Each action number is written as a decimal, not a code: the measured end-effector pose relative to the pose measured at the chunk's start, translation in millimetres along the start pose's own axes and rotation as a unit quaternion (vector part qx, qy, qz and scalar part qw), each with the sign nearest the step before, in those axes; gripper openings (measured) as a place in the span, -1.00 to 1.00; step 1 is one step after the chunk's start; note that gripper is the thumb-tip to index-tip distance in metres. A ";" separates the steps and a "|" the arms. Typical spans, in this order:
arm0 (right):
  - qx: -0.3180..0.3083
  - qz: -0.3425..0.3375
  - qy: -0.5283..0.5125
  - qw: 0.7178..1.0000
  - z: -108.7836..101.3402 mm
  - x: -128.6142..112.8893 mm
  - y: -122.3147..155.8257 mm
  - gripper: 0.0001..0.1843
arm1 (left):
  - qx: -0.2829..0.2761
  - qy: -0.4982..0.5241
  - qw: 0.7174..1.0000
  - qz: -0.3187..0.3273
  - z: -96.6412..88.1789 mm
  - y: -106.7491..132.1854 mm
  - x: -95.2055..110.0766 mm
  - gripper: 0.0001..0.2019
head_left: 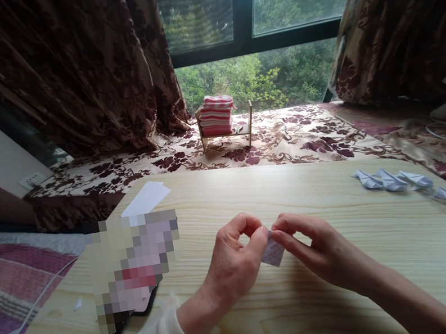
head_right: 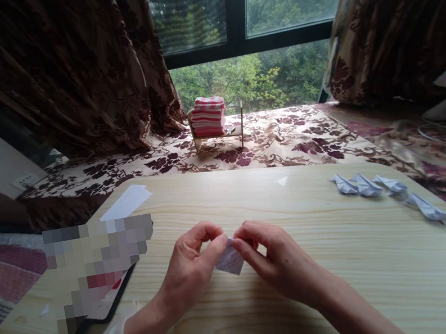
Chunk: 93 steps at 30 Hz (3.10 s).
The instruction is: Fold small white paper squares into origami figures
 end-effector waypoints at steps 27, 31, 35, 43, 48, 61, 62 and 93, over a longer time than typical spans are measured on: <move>0.072 0.069 -0.093 0.991 -8.4 12.7 -2.4 -0.65 | -0.093 0.010 0.995 -0.026 2.5 -1.9 -9.8 -0.75; 0.051 0.067 -0.120 0.989 -6.9 7.0 -1.6 -0.69 | -0.098 0.062 0.993 -0.037 2.4 -2.1 -6.4 -0.76; 0.034 0.066 -0.133 0.988 -9.6 3.1 -1.4 -0.69 | -0.097 0.080 0.991 -0.050 1.4 -2.0 -2.9 -0.75; 0.036 0.074 -0.135 0.987 -6.0 7.9 -3.4 -0.69 | -0.089 0.000 0.996 -0.028 3.0 0.5 -5.6 -0.73; 0.009 0.081 -0.168 0.982 -2.2 5.1 -2.0 -0.70 | -0.104 0.014 0.994 -0.011 5.7 1.3 -3.0 -0.71; 0.039 0.083 -0.105 0.990 -9.1 24.2 -3.7 -0.67 | -0.031 -0.010 0.999 0.008 2.6 -7.6 -15.3 -0.70; 0.039 0.075 -0.104 0.991 -8.1 22.8 -3.7 -0.67 | -0.030 -0.010 0.999 0.012 2.5 -7.6 -15.7 -0.71; 0.069 0.032 -0.128 0.989 -2.8 18.8 -6.1 -0.74 | -0.050 -0.125 0.985 0.108 9.3 -4.5 -10.6 -0.72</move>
Point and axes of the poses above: each hand's wrist, its own y-axis away from the middle knuckle, its own z-axis out of the palm, x = y × z, the point moved 4 cm from there along -y, towards the middle knuckle, and after that the axes turned 15 degrees about -y, right-handed, at the moved point
